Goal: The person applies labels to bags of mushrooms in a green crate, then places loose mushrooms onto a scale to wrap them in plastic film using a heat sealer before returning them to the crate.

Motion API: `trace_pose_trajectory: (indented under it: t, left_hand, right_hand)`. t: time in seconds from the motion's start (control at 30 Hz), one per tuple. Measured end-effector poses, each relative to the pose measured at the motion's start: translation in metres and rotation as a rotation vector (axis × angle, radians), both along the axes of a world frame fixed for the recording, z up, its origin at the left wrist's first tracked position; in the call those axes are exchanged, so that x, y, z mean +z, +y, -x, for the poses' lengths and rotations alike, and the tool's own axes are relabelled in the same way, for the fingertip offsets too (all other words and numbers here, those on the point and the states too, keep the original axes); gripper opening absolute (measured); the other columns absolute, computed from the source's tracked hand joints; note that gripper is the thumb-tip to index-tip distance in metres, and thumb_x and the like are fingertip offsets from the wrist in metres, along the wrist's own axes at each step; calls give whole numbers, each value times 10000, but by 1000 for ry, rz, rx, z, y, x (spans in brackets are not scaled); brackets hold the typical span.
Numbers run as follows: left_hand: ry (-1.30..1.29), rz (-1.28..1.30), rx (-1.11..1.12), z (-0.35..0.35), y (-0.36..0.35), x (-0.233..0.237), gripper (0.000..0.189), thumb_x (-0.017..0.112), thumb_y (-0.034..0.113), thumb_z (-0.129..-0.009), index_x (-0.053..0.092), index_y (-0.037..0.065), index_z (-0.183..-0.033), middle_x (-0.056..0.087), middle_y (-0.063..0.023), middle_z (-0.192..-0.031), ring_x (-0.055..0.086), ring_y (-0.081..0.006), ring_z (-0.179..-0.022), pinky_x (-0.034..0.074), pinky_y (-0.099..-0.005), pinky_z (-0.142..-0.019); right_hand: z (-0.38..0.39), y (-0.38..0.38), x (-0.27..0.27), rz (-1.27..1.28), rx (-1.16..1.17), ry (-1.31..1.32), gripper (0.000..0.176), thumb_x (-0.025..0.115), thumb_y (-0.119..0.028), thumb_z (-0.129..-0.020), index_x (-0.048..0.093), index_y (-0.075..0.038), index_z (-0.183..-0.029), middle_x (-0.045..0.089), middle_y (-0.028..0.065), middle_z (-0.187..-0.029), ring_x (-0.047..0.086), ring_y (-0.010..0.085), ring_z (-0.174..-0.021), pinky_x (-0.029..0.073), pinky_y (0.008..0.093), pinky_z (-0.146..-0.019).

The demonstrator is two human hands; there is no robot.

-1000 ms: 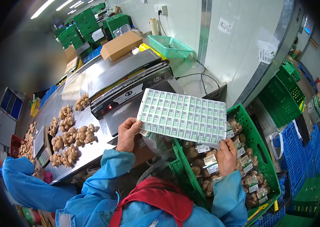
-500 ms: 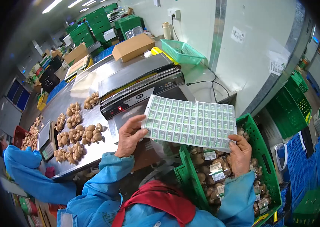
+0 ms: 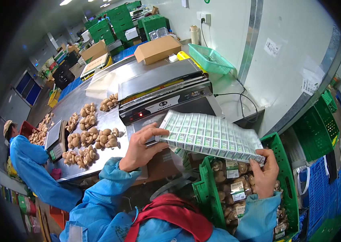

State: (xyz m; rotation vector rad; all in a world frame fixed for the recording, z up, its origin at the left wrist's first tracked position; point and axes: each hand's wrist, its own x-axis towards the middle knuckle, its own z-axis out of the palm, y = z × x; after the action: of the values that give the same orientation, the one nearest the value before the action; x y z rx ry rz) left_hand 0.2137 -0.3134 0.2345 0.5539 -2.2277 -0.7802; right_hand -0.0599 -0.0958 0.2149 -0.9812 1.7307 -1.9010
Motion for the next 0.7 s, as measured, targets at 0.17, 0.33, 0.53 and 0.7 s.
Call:
trace_pose_trajectory:
  t: [0.17,0.33,0.53,0.7]
  left_hand:
    - [186,36,-3,-1,-7,14,184,752,46,-655,672,89,-815,610,-73,-824,575,-230,-798,453,-317,-767]
    - [399,-603,-33,-18,0,16,103,658,95,-843,633,-3,-865,638,-9,-754,552,-38,-701,456,-206,-610]
    - [215,-571,-55,-16,-7,10,110,663,95,-834,636,-11,-849,634,-11,-725,545,-47,-654,449,-209,-587]
    - [19,-480,-149,12,1,20,150,709,128,-801,640,-4,-779,607,6,-668,508,-33,-615,416,-201,-548]
  right_hand:
    - [-1,-7,10,-65,22,445,170,637,75,-682,518,-12,-767,524,90,-948,489,167,-824,393,263,-773]
    - [-7,4,9,-104,359,-136,189,679,-187,-798,599,-17,-819,566,14,-740,498,75,-682,366,185,-606]
    - [-5,-18,21,-447,570,73,389,652,-162,-798,563,19,-1131,612,86,-968,552,131,-848,434,254,-755]
    - [-65,-84,51,-139,672,445,408,686,-111,-750,546,18,-1111,587,120,-977,574,218,-947,445,314,-870]
